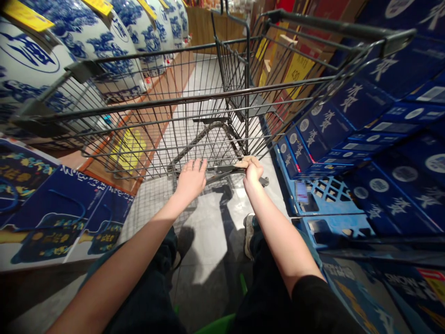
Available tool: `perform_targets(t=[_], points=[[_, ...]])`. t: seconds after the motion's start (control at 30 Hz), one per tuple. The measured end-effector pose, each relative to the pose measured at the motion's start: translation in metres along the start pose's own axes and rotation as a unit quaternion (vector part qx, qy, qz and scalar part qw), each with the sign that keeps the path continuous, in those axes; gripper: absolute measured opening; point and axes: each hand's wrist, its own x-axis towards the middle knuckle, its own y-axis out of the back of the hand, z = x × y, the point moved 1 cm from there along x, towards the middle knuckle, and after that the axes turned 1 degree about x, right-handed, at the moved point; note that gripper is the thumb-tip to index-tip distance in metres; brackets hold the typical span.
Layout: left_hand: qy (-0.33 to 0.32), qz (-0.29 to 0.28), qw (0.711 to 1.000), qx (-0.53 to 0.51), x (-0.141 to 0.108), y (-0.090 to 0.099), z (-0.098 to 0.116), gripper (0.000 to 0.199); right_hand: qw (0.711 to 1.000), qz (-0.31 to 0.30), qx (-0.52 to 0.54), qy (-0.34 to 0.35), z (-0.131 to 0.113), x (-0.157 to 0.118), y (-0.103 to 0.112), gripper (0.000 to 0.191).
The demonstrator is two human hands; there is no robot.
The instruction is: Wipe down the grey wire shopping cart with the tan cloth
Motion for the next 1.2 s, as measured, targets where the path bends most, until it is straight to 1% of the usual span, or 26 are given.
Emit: perform_targets(t=[0.07,0.13,0.23,0.37,0.43,0.57,0.73,0.8,0.87,0.97,1.03,1.13,1.2], points=[[-0.003,0.000,1.000,-0.001,0.000,-0.001,0.000,0.066,1.000,0.022,-0.003,-0.009,-0.001,-0.002,-0.003,0.016],[-0.004,-0.002,1.000,0.000,0.001,-0.001,0.000,0.066,0.999,0.029,-0.013,-0.029,-0.001,-0.003,-0.006,0.014],[-0.002,0.005,1.000,-0.002,0.001,-0.002,-0.001,0.066,0.998,0.023,-0.020,-0.053,-0.005,-0.003,-0.004,0.015],[-0.004,0.004,1.000,-0.005,0.001,-0.002,0.000,0.065,0.998,0.026,-0.015,-0.049,-0.014,-0.005,-0.001,0.019],[-0.005,-0.001,1.000,-0.004,0.001,0.000,0.001,0.065,0.998,0.021,-0.018,-0.059,-0.013,-0.010,-0.004,0.018],[0.001,-0.007,1.000,-0.007,0.001,0.002,0.002,0.065,0.994,0.003,-0.030,-0.101,-0.010,-0.015,-0.012,0.018],[-0.007,-0.002,1.000,-0.023,-0.001,0.001,0.000,0.067,0.993,0.048,-0.016,-0.107,-0.017,-0.006,-0.008,0.018],[-0.013,0.002,0.999,-0.030,-0.001,-0.001,-0.001,0.067,0.992,0.059,-0.008,-0.113,-0.013,-0.009,-0.011,0.017],[-0.014,0.006,0.999,-0.035,-0.001,-0.003,-0.002,0.067,0.990,0.055,-0.002,-0.130,-0.006,-0.014,-0.018,0.015],[-0.020,0.009,0.999,-0.039,-0.002,-0.005,-0.007,0.066,0.987,0.042,0.007,-0.155,0.001,-0.019,-0.025,0.017],[-0.038,0.006,0.998,-0.049,-0.003,-0.005,-0.012,0.064,0.986,0.056,0.015,-0.159,-0.001,-0.019,-0.026,0.019],[-0.071,0.008,0.995,-0.076,-0.007,-0.003,-0.025,0.058,0.985,0.070,0.029,-0.156,-0.002,-0.023,-0.028,0.020],[-0.078,0.028,0.992,-0.092,-0.013,0.000,-0.036,0.053,0.985,0.053,0.038,-0.162,0.003,-0.031,-0.034,0.017]])
